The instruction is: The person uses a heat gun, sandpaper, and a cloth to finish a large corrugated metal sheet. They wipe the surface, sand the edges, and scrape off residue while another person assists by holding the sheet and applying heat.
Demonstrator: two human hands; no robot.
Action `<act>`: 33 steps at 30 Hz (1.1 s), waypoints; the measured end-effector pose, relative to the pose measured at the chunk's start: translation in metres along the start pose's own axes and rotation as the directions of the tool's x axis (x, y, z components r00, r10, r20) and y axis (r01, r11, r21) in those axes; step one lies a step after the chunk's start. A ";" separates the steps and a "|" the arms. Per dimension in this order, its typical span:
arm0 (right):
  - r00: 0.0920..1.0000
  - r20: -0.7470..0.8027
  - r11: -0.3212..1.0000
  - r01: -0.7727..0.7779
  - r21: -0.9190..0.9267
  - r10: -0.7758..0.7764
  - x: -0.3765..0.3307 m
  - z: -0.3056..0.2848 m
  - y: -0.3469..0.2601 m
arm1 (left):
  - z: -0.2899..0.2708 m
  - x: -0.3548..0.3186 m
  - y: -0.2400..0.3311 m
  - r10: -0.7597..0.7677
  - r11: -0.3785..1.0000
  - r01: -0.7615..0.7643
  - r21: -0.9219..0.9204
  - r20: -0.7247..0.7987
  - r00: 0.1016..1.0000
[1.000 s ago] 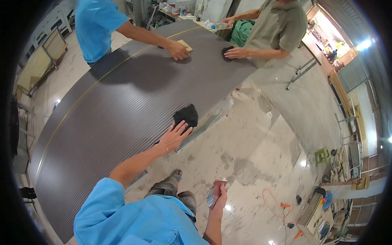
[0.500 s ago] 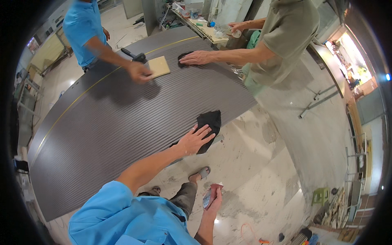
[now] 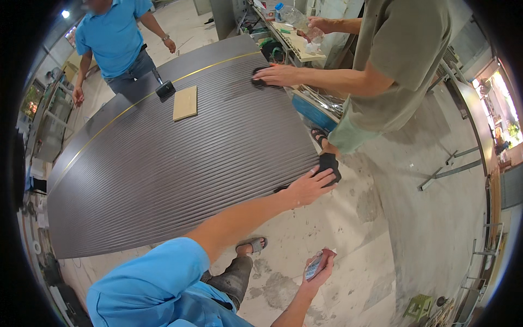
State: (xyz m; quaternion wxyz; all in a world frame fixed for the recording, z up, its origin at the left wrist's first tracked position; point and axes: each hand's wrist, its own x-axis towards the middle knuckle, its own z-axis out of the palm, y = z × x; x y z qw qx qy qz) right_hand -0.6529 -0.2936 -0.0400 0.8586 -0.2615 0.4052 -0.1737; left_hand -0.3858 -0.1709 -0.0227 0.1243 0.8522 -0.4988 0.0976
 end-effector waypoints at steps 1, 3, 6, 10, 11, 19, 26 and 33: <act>0.999 0.045 1.000 0.011 -0.025 -0.010 0.004 0.005 0.000 | 0.002 0.007 -0.002 0.012 1.000 -0.010 -0.030 0.064 0.998; 0.997 0.073 0.997 0.031 -0.071 -0.026 0.006 0.011 0.003 | 0.004 0.005 -0.005 0.020 0.993 -0.016 -0.114 0.027 0.999; 0.999 0.038 0.996 0.034 -0.083 -0.031 -0.003 0.014 0.013 | -0.005 -0.045 -0.010 0.118 0.983 -0.107 -0.148 0.066 0.991; 0.999 0.048 0.954 0.010 -0.299 0.005 -0.028 0.013 0.039 | -0.051 -0.185 -0.008 0.221 0.972 -0.207 -0.108 0.134 0.966; 0.998 0.062 0.950 0.026 -0.311 -0.007 -0.034 0.013 0.049 | -0.070 -0.223 -0.007 0.205 0.975 -0.182 -0.124 0.210 0.956; 0.946 0.222 0.683 0.002 -0.731 0.235 -0.178 0.041 0.164 | -0.203 -0.427 0.093 -0.289 0.254 0.833 -0.492 0.783 0.551; 0.810 0.525 0.727 0.192 -0.659 0.262 -0.243 0.087 0.221 | -0.193 -0.434 0.104 -0.520 -0.077 0.677 -0.732 0.609 0.599; 0.948 0.317 0.832 0.168 -0.529 0.010 -0.176 0.097 0.194 | -0.231 -0.410 0.059 -0.737 0.547 0.636 -0.544 0.047 0.674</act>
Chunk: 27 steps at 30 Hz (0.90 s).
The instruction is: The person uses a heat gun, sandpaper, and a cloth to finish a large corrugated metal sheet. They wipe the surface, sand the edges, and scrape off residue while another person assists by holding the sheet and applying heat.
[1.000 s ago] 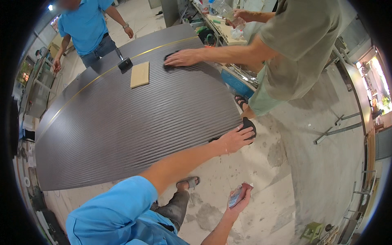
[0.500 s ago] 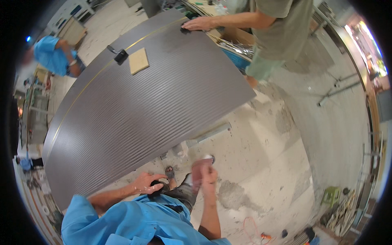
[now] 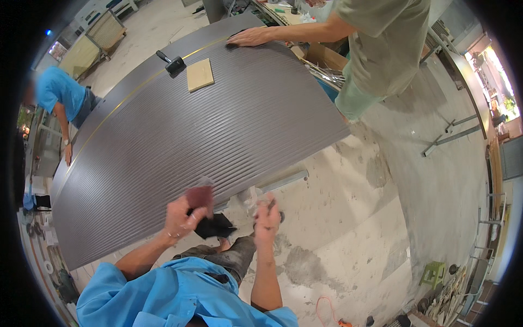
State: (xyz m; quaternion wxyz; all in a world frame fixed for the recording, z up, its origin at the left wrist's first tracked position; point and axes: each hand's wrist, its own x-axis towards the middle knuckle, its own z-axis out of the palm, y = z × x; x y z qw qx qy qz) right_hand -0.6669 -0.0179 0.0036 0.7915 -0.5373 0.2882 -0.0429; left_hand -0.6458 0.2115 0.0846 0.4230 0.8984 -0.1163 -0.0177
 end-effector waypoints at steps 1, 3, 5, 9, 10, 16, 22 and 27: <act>0.999 -0.031 0.999 0.032 -0.002 -0.032 0.013 -0.009 -0.006 | -0.003 0.013 -0.003 0.118 0.988 -0.098 0.120 -0.174 0.978; 0.994 -0.085 0.997 0.073 -0.006 -0.073 0.034 -0.025 -0.016 | -0.006 0.042 -0.016 0.244 0.942 -0.146 0.303 -0.318 0.916; 0.984 -0.163 0.997 0.073 -0.016 -0.075 0.052 -0.039 -0.025 | 0.003 0.069 -0.034 0.319 0.897 -0.138 0.420 -0.398 0.860; 0.964 -0.190 0.970 0.151 -0.192 -0.188 0.089 -0.040 -0.026 | 0.045 0.117 -0.067 0.281 0.910 -0.108 0.399 -0.407 0.869; 0.940 -0.185 0.935 0.232 -0.269 -0.287 0.099 -0.038 -0.023 | 0.051 0.124 -0.073 0.264 0.914 -0.104 0.392 -0.383 0.885; 0.805 0.031 0.653 0.503 -0.566 -0.593 0.164 -0.038 -0.003 | 0.063 0.134 -0.084 0.276 0.856 -0.147 0.496 -0.196 0.941; 0.637 0.198 0.477 0.715 -0.511 -0.745 0.202 -0.052 0.004 | 0.067 0.140 -0.080 0.282 0.834 -0.161 0.528 -0.158 0.946; 0.662 0.285 0.453 0.707 -0.543 -0.693 0.213 -0.066 -0.016 | 0.068 0.142 -0.079 0.267 0.816 -0.146 0.559 -0.140 0.953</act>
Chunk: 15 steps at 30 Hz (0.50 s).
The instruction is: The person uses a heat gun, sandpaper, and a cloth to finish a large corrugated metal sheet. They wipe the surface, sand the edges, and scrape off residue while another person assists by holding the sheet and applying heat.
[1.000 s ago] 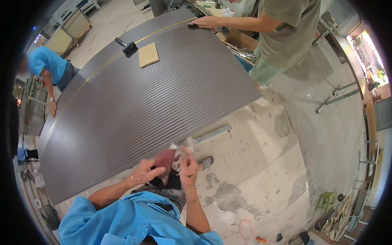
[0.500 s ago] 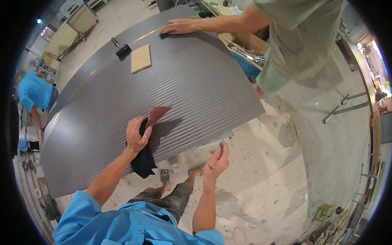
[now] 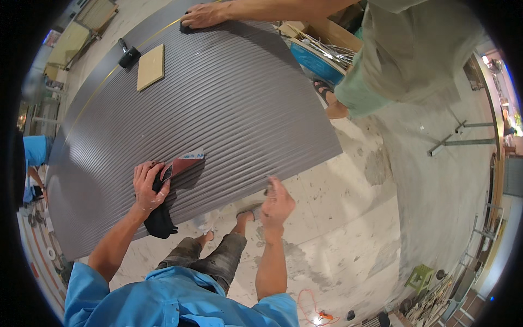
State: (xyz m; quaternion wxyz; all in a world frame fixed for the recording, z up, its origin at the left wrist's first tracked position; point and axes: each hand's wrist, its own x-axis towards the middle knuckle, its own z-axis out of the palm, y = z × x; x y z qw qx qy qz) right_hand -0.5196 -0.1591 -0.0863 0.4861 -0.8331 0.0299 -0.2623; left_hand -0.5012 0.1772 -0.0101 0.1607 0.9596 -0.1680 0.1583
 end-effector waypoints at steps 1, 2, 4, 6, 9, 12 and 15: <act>0.994 0.008 0.991 -0.113 -0.066 0.113 0.007 -0.006 0.003 | -0.001 0.000 0.000 -0.002 1.000 0.002 -0.007 -0.009 1.000; 0.984 -0.012 0.980 -0.178 -0.089 0.178 0.015 -0.012 0.009 | -0.001 -0.001 -0.001 -0.007 1.000 0.007 0.012 0.007 1.000; 0.959 -0.078 0.955 -0.278 -0.105 0.271 0.037 -0.023 0.023 | -0.001 -0.002 -0.001 -0.008 1.000 0.008 0.016 0.010 1.000; 0.945 -0.139 0.944 -0.312 -0.106 0.297 0.063 -0.033 0.038 | 0.000 -0.003 -0.002 -0.011 1.000 0.011 0.011 0.011 1.000; 0.912 -0.221 0.914 -0.381 -0.143 0.346 0.102 -0.049 0.054 | 0.000 -0.003 -0.002 0.011 1.000 -0.011 0.022 0.012 1.000; 0.934 -0.317 0.952 -0.235 -0.194 0.165 0.127 -0.061 0.063 | 0.000 -0.003 -0.002 -0.002 1.000 0.001 0.025 0.025 1.000; 0.914 -0.371 0.941 -0.257 -0.223 0.162 0.128 -0.064 0.073 | 0.000 -0.004 -0.002 -0.015 0.999 0.014 0.034 0.024 1.000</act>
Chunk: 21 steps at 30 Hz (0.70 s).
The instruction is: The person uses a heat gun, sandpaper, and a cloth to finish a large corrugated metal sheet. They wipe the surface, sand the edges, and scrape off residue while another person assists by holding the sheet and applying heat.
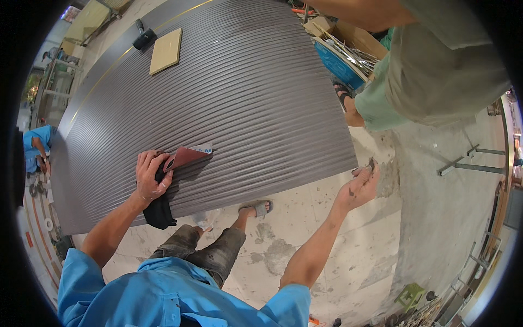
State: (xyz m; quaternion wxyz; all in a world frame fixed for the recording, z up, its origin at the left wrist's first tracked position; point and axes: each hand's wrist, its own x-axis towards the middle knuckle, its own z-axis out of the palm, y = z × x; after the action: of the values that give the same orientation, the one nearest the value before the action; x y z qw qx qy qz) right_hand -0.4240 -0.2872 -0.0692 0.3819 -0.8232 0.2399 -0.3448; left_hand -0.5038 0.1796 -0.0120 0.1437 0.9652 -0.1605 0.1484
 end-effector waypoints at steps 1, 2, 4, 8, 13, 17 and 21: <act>0.995 0.035 0.995 0.099 0.006 -0.099 -0.003 0.001 0.004 | 0.000 0.000 0.000 0.002 1.000 -0.002 -0.002 -0.006 1.000; 0.986 0.022 0.987 0.163 0.001 -0.163 -0.008 0.003 0.009 | 0.000 -0.001 0.000 -0.007 1.000 0.007 -0.012 -0.004 1.000; 0.973 0.047 0.973 0.227 -0.033 -0.226 -0.024 0.006 0.016 | 0.000 -0.002 0.000 -0.004 1.000 0.004 0.008 0.001 1.000; 0.900 0.068 0.899 0.434 -0.056 -0.430 -0.077 0.008 0.007 | 0.002 -0.004 -0.001 -0.003 1.000 0.003 -0.006 -0.008 1.000; 0.685 0.242 0.726 0.625 0.288 -0.687 -0.163 -0.005 -0.033 | 0.004 -0.007 -0.001 -0.023 1.000 0.022 0.007 0.021 1.000; 0.856 0.200 0.876 0.442 0.193 -0.476 -0.133 -0.001 -0.019 | 0.002 -0.007 0.001 -0.033 0.999 0.033 0.005 0.028 0.999; 0.987 0.158 0.994 0.002 0.110 -0.020 -0.038 0.000 0.010 | 0.002 -0.008 0.001 -0.023 1.000 0.022 0.012 0.019 1.000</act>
State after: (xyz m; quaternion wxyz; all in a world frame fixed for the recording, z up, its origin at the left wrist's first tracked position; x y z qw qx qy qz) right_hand -0.4495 -0.2680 -0.0914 0.4426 -0.8271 0.1848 -0.2929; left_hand -0.5116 0.1800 -0.0160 0.1379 0.9691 -0.1501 0.1387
